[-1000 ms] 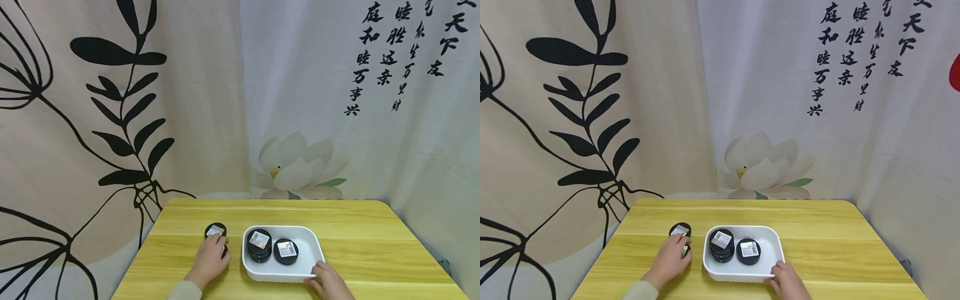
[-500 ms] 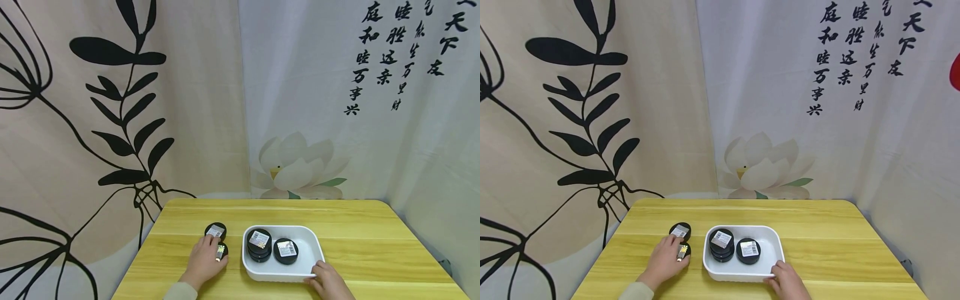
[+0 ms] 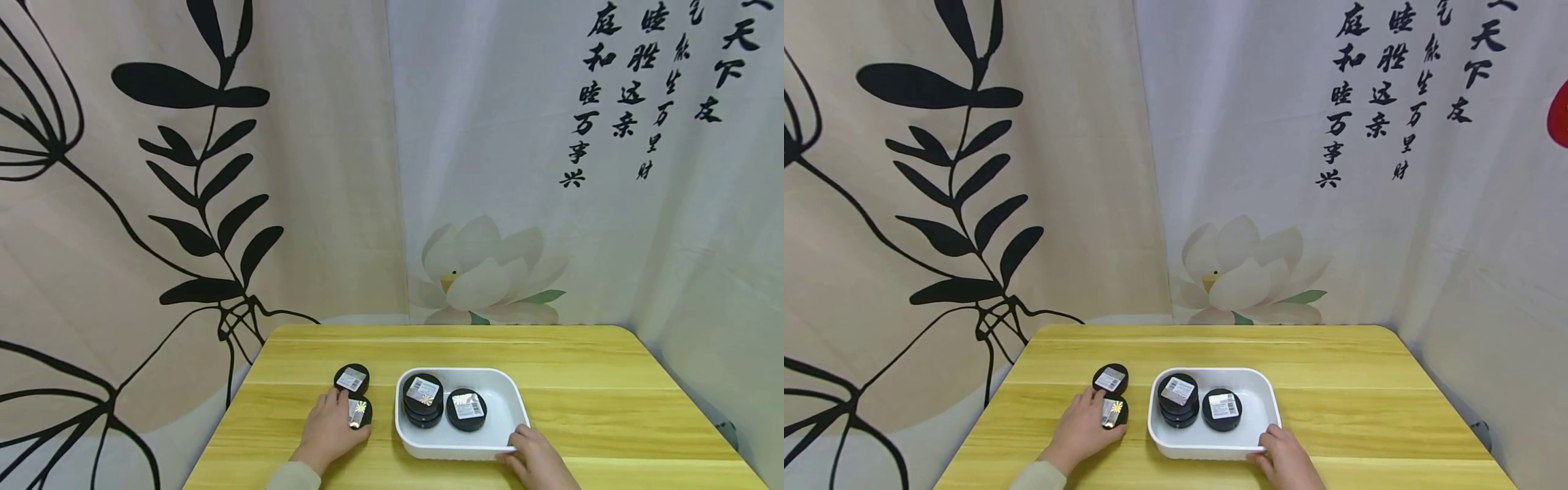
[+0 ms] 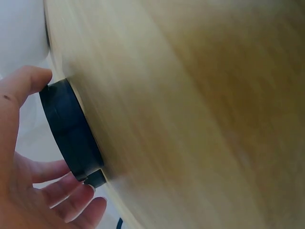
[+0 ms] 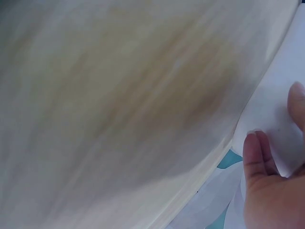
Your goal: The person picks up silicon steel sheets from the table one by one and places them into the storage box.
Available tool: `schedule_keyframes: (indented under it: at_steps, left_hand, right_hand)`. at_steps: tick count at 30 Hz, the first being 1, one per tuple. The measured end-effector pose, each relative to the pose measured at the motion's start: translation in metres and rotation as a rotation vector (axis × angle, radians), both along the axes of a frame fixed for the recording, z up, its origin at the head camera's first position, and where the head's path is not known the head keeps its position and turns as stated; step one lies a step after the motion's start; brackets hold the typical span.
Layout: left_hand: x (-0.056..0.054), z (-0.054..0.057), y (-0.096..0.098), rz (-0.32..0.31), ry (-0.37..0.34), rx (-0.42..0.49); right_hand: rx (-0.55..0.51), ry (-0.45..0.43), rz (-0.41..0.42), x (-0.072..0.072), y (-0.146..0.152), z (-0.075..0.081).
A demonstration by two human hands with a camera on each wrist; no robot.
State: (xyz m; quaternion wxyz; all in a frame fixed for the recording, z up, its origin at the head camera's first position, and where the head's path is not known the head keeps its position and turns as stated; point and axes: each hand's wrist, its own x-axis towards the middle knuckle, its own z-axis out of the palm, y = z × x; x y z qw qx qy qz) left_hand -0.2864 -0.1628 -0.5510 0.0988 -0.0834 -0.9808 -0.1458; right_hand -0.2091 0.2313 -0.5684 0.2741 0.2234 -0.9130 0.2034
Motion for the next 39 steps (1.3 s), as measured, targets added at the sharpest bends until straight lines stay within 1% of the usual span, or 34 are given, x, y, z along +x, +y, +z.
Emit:
schedule_keyframes:
  at_steps: [5, 10, 16, 20, 25, 31, 39]
  left_hand:
    - [-0.0004, -0.0023, -0.0010, 0.015, -0.019, 0.015]
    - [-0.0043, -0.0059, -0.0016, 0.028, -0.032, 0.017]
    - [-0.0068, -0.0063, -0.0019, 0.054, -0.081, 0.030]
    - [-0.0057, -0.0063, -0.0023, 0.056, -0.098, 0.039]
    - [-0.0065, -0.0072, -0.0032, 0.049, -0.105, 0.047]
    - [-0.0079, -0.0080, -0.0038, 0.042, -0.109, 0.045]
    - [-0.0071, -0.0070, -0.0022, 0.040, -0.102, 0.079]
  right_hand:
    - [0.004, 0.003, -0.010, 0.0006, -0.0010, 0.0005]
    - [-0.006, -0.018, -0.035, 0.0012, -0.0021, 0.0004]
    - [-0.003, 0.022, -0.010, -0.0009, -0.0005, -0.0013]
    - [-0.009, 0.014, -0.011, 0.0001, -0.0014, -0.0010]
    - [-0.024, -0.003, -0.026, 0.0013, -0.0034, -0.0003]
    - [-0.020, 0.000, -0.022, 0.0008, -0.0022, -0.0009]
    - [-0.007, -0.007, -0.018, 0.0007, -0.0009, -0.0013]
